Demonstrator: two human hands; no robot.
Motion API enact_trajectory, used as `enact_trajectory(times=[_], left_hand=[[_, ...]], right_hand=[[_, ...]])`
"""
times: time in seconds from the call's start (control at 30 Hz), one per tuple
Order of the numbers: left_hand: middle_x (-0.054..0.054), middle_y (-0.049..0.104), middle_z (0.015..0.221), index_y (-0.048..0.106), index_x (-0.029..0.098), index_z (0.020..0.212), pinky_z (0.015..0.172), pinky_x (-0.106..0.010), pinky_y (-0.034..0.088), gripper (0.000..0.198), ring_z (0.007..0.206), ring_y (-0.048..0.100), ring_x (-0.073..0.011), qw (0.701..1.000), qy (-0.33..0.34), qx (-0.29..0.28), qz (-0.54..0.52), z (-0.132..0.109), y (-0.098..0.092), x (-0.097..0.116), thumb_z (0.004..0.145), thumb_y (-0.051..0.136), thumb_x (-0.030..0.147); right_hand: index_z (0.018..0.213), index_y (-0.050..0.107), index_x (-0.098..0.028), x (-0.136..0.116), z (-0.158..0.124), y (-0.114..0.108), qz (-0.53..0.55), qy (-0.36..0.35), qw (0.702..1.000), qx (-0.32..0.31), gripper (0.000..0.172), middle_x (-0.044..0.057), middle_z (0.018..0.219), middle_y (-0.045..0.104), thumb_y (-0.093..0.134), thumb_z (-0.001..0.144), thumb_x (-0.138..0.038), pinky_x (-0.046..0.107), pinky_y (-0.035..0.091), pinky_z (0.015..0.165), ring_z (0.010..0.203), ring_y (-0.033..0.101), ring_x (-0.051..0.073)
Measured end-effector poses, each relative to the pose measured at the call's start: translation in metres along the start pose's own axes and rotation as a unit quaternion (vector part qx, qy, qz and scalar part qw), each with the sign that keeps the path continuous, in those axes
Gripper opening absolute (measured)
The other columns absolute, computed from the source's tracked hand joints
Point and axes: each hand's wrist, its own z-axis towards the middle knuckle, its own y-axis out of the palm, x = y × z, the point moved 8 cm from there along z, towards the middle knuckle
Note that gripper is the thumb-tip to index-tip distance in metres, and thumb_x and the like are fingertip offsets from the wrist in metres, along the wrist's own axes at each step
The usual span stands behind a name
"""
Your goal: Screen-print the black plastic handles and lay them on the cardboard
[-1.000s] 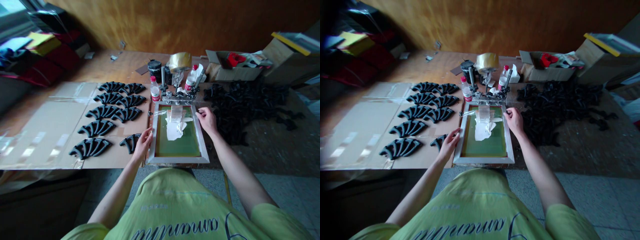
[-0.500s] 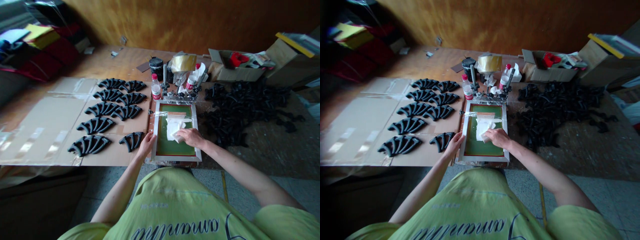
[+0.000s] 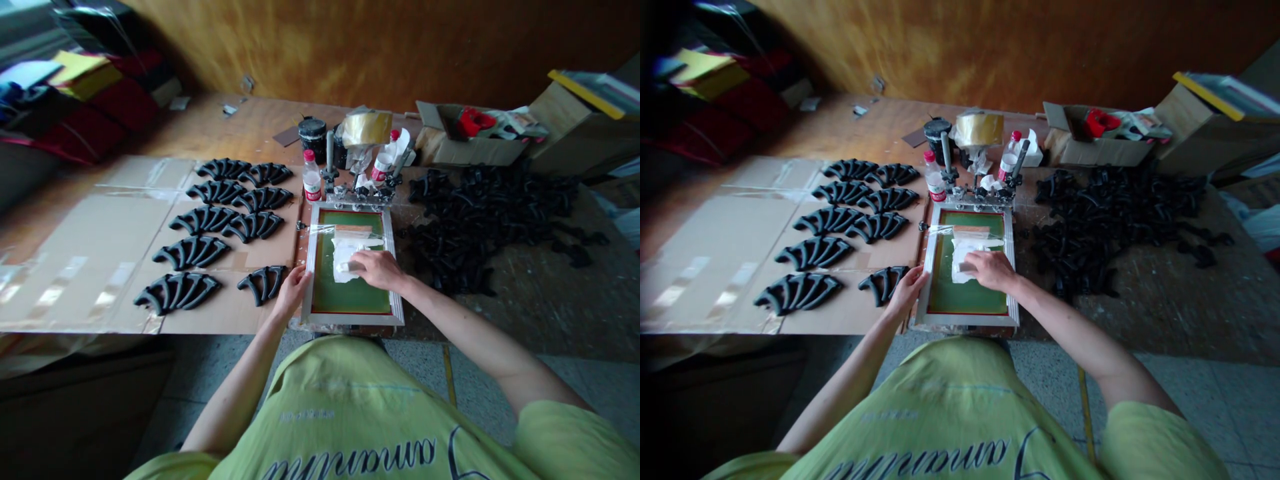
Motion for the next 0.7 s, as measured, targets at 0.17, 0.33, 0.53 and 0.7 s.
enact_trajectory(times=[0.17,0.33,0.53,0.7], left_hand=[[0.0,0.069,0.076,0.05,0.023,0.141,0.054,-0.021,0.045,0.074,0.062,0.062,-0.0144,0.999,0.001,0.02,-0.03,-0.017,-0.003,0.038,0.076,0.073,0.05],[-0.001,0.063,0.072,0.071,0.015,0.095,0.051,-0.018,0.042,0.046,0.058,0.053,-0.0091,0.986,0.13,0.085,-0.058,-0.03,-0.006,0.125,0.084,0.061,0.059],[-0.006,0.07,0.096,0.062,0.02,0.111,0.065,-0.025,0.056,0.048,0.088,0.068,-0.0181,0.956,0.26,0.062,-0.118,-0.008,0.013,0.228,0.092,0.044,0.062],[-0.006,0.071,0.097,0.054,0.021,0.118,0.067,-0.025,0.056,0.05,0.091,0.069,-0.0175,0.957,0.246,0.069,-0.136,-0.004,0.021,0.216,0.093,0.041,0.063]], right_hand=[[0.14,0.053,-0.031,0.042,0.054,-0.054,0.02,0.115,0.988,0.101,0.062,0.003,0.111,0.069,0.076,0.082,-0.03,0.034,0.053,0.083,0.092,0.065,0.021],[0.132,0.059,-0.019,0.128,0.023,-0.11,0.053,0.233,0.945,0.222,0.044,0.006,0.094,0.069,0.054,0.095,-0.043,0.034,0.051,0.079,0.079,0.063,0.02],[0.086,0.067,-0.017,0.135,-0.03,-0.039,0.062,0.277,0.952,0.117,0.037,0.005,0.082,0.065,0.055,0.093,-0.052,0.031,0.048,0.073,0.076,0.06,0.019],[0.082,0.063,-0.016,0.063,-0.025,0.031,-0.055,0.201,0.978,-0.008,0.026,0.012,0.095,0.066,0.07,0.088,-0.041,0.032,0.045,0.084,0.097,0.059,0.024]])
